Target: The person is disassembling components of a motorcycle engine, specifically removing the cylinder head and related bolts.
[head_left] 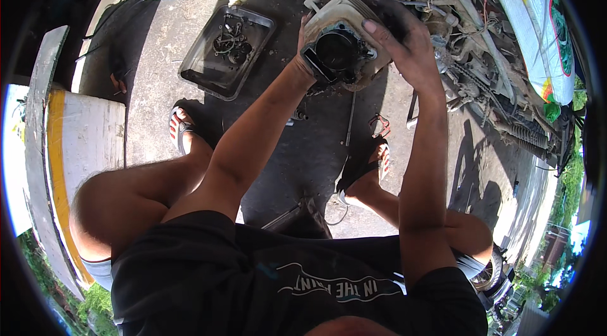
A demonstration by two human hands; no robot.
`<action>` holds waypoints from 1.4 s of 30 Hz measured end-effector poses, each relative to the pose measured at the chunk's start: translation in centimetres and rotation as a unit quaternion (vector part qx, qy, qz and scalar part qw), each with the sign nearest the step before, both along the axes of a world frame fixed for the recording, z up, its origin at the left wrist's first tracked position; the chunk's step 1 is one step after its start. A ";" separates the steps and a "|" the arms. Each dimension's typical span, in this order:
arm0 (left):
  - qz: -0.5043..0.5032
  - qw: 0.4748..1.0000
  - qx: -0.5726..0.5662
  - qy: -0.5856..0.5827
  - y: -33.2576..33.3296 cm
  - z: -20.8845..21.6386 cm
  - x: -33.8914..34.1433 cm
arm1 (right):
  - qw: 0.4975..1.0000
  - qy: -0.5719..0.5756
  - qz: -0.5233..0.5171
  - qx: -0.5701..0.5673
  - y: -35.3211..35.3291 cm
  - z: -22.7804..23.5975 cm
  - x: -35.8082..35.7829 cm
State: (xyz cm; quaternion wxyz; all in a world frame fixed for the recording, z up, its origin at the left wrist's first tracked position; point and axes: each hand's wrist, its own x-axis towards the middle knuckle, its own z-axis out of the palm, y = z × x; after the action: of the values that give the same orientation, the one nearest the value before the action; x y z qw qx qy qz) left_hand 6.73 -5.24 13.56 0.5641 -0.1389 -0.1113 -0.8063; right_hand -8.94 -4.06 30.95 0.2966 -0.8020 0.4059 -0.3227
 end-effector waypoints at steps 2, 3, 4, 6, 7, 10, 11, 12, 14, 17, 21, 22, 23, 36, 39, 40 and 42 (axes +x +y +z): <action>-0.002 0.998 -0.029 0.050 0.0 0.6 -0.2 | 0.978 0.001 -0.029 -0.206 0.3 1.2 0.4; -0.002 0.998 -0.043 0.054 0.1 1.1 -0.1 | 0.978 0.004 -0.033 -0.208 0.6 2.0 0.3; -0.003 0.997 -0.052 0.056 0.2 1.5 0.1 | 0.976 0.000 -0.030 -0.217 1.1 2.7 0.1; -0.015 0.999 -0.038 0.033 0.7 2.6 0.6 | 0.972 0.007 0.026 -0.234 1.5 4.2 -0.2; -0.046 0.998 0.008 0.038 0.9 3.2 1.2 | 0.971 0.007 0.024 -0.236 1.8 4.6 -0.3; -0.043 0.995 0.023 -0.082 1.3 4.9 2.5 | 0.967 0.059 0.087 -0.230 2.4 4.9 -0.6; -0.007 0.984 0.036 -0.175 1.3 5.3 2.8 | 0.966 0.060 0.092 -0.234 2.4 4.7 -0.6; -0.005 0.982 0.062 -0.176 1.4 5.7 3.1 | 0.968 0.068 0.069 -0.230 2.5 4.3 -0.5; 0.001 0.983 0.053 -0.178 1.5 6.1 3.6 | 0.959 0.097 0.047 -0.261 2.3 3.4 -0.3; 0.002 0.980 0.054 -0.191 1.9 6.1 3.9 | 0.968 0.106 0.040 -0.222 2.0 2.4 -0.3; -0.009 0.977 0.057 -0.204 2.0 5.9 4.1 | 0.964 0.120 0.051 -0.230 2.0 1.7 -0.4; -0.013 0.979 0.043 -0.196 2.0 5.9 4.1 | 0.965 0.131 0.051 -0.221 2.0 1.5 -0.4; -0.012 0.977 0.046 -0.207 2.0 5.9 4.0 | 0.965 0.138 0.055 -0.216 2.0 1.3 -0.5; -0.017 0.967 0.033 -0.254 1.4 5.7 4.3 | 0.959 0.076 0.018 -0.271 1.4 -1.5 -1.2; -0.009 0.967 0.043 -0.253 1.4 5.8 4.4 | 0.965 0.062 0.011 -0.254 1.3 -2.4 -1.4; -0.021 0.973 0.014 -0.229 1.4 5.8 4.4 | 0.963 0.051 0.004 -0.265 1.3 -2.7 -1.5; 0.006 0.955 0.060 -0.291 1.5 5.9 4.4 | 0.960 0.040 -0.003 -0.276 1.1 -3.5 -1.7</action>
State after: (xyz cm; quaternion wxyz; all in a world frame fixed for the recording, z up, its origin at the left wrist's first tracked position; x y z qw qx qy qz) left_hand 11.09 -3.77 19.48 0.5196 0.1367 -0.2236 -0.8132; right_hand -10.65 -2.95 27.44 0.0457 -0.8637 0.3153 -0.3906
